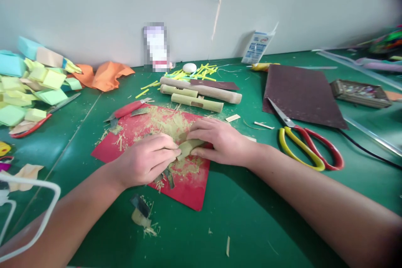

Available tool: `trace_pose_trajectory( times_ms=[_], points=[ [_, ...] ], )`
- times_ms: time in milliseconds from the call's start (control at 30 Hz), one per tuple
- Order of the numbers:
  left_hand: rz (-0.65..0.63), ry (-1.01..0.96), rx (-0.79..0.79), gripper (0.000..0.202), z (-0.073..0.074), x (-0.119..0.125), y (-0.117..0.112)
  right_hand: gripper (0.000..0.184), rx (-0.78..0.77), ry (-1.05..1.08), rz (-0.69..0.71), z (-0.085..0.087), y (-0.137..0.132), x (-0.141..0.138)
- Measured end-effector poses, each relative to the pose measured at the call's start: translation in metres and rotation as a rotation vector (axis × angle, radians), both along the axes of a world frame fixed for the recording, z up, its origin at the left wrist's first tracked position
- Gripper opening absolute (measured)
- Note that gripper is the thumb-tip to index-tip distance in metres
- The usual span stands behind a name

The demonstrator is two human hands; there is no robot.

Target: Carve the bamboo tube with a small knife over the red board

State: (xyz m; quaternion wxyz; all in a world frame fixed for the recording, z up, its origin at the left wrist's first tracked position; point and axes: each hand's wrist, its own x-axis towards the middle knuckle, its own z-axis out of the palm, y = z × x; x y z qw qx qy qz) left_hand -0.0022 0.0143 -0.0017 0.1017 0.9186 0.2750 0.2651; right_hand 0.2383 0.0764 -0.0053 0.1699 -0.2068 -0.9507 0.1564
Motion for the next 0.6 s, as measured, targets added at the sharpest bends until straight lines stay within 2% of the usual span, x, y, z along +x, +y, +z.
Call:
trace_pose_trajectory(
  times_ms=[133, 300, 500, 600],
  points=[
    [0.009, -0.01, 0.004, 0.017, 0.0006, 0.0063, 0.0078, 0.028, -0.013, 0.005, 0.013, 0.0004, 0.0047, -0.0017],
    [0.025, -0.007, -0.019, 0.019, 0.0026, 0.0009, 0.0025, 0.03, -0.014, 0.006, 0.028, -0.0021, 0.0095, -0.002],
    [0.019, -0.046, 0.005, 0.016, 0.0001, 0.0064, 0.0057, 0.035, 0.001, 0.038, 0.032, -0.0045, 0.0096, -0.0017],
    [0.027, -0.033, -0.031, 0.018, 0.0005, 0.0046, 0.0041, 0.031, -0.003, 0.017, 0.039, -0.0038, 0.0091, -0.0014]
  ],
)
